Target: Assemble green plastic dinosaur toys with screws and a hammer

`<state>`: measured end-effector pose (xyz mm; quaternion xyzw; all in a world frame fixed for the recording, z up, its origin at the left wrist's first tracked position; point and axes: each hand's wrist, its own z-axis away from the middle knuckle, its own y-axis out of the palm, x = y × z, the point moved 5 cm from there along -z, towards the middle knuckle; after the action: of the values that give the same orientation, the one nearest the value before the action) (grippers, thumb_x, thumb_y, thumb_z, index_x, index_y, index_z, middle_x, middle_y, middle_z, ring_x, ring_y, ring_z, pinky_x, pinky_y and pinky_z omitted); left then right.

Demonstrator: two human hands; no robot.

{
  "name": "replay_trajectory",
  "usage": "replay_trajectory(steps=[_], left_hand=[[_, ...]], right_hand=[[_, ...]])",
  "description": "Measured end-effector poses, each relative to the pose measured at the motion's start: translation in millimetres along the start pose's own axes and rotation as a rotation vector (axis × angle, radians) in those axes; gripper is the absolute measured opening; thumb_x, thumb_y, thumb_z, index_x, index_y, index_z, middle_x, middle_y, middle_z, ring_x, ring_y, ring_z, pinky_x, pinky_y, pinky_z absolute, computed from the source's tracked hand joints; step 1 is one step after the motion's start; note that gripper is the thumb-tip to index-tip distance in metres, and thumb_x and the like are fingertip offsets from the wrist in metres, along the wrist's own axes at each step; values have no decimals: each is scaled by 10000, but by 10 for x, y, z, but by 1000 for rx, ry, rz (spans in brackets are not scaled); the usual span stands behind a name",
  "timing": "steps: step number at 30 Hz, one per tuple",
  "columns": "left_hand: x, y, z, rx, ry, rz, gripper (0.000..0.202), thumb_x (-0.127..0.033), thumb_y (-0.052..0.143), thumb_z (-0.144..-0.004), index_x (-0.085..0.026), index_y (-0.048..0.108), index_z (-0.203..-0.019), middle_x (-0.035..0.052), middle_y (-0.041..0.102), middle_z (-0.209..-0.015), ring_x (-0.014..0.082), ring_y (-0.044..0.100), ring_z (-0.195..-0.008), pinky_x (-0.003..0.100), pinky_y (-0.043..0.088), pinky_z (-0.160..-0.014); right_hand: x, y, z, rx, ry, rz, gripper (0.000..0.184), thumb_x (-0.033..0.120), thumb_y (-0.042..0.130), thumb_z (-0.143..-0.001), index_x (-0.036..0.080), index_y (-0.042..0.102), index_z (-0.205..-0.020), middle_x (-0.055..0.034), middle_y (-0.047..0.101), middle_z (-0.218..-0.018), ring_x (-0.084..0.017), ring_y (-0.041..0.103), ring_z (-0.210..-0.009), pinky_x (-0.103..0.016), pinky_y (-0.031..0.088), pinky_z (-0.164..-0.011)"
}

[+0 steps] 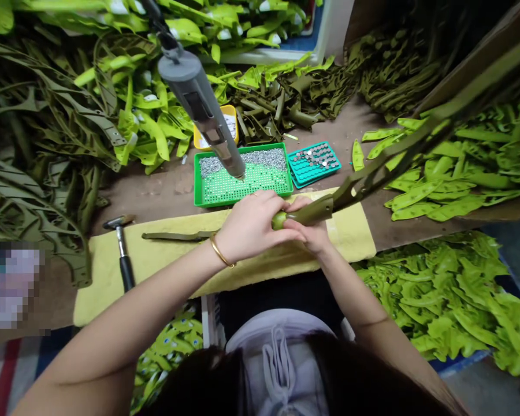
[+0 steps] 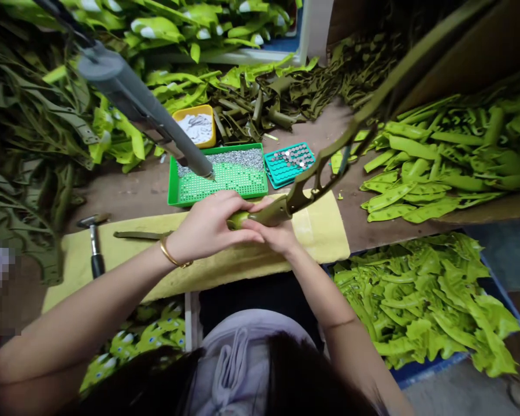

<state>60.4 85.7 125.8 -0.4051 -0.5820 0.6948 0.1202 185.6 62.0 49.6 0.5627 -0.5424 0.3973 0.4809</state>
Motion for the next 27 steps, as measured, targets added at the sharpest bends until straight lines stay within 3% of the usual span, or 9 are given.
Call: replay_trajectory(steps=[6,8,10,11,13,15,19,23,27], left_hand=[[6,9,-239,161,-33,-81,677,-586,631,-776,-141,496,-1268,127,661,-1114,294,618,-1018,367,439,-847],[-82,13,-351,225,-29,-98,730,-472,655,-792,-136,366,-1373,146,637,-1186,301,615,-1051,359,443,-841],[-126,45,-450,317,-58,-76,658,-379,644,-805,-131,370,-1349,136,663,-1115,289,640,-980,330,457,-762],[-119,65,-490,352,-82,-69,576,-357,632,-808,-130,418,-1292,125,678,-1049,286,648,-931,322,456,-720],[-60,100,-558,364,-126,-66,408,-354,622,-803,-141,509,-1133,112,678,-963,287,644,-883,322,450,-686],[25,136,-602,328,-151,-42,314,-364,622,-790,-160,537,-1012,108,664,-952,285,630,-877,332,450,-697],[166,244,-616,264,-215,83,281,-377,578,-811,-169,522,-992,93,650,-934,262,616,-848,345,453,-713],[232,368,-616,242,-282,195,398,-363,577,-811,-172,486,-1149,106,645,-1079,265,609,-973,361,462,-810],[311,436,-624,192,-370,231,452,-393,613,-793,-171,505,-1172,120,628,-1168,272,593,-1044,370,452,-882]], right_hand=[[10,-237,-26,-281,-23,70,422,646,589,-752,229,649,-762,-15,630,-735,-174,602,-754,-335,501,-760],[-55,-247,-100,-106,70,108,548,753,547,-700,216,652,-742,-16,627,-674,-180,609,-715,-322,504,-705],[-114,-381,-220,113,155,183,742,881,377,-654,200,659,-739,-30,619,-634,-177,599,-653,-318,498,-638],[-130,-544,-307,140,177,254,806,902,278,-663,195,657,-740,-37,615,-627,-168,584,-618,-316,491,-614],[-119,-1067,-535,-81,181,493,795,837,176,-766,195,645,-783,-46,617,-655,-152,558,-590,-317,483,-617],[-80,-1591,-767,-336,185,866,570,686,360,-851,191,643,-852,-63,645,-750,-178,582,-695,-351,489,-722],[-141,-2165,-1208,-458,311,1338,298,320,463,-880,140,630,-1048,-166,651,-1055,-279,585,-985,-449,448,-887],[-221,-2263,-1582,-380,275,1459,369,223,368,-897,131,589,-1177,-190,576,-1233,-293,524,-1125,-464,419,-946],[-323,-2193,-1772,-218,286,1536,436,332,303,-940,115,603,-1171,-203,566,-1246,-314,492,-1168,-494,383,-982]])
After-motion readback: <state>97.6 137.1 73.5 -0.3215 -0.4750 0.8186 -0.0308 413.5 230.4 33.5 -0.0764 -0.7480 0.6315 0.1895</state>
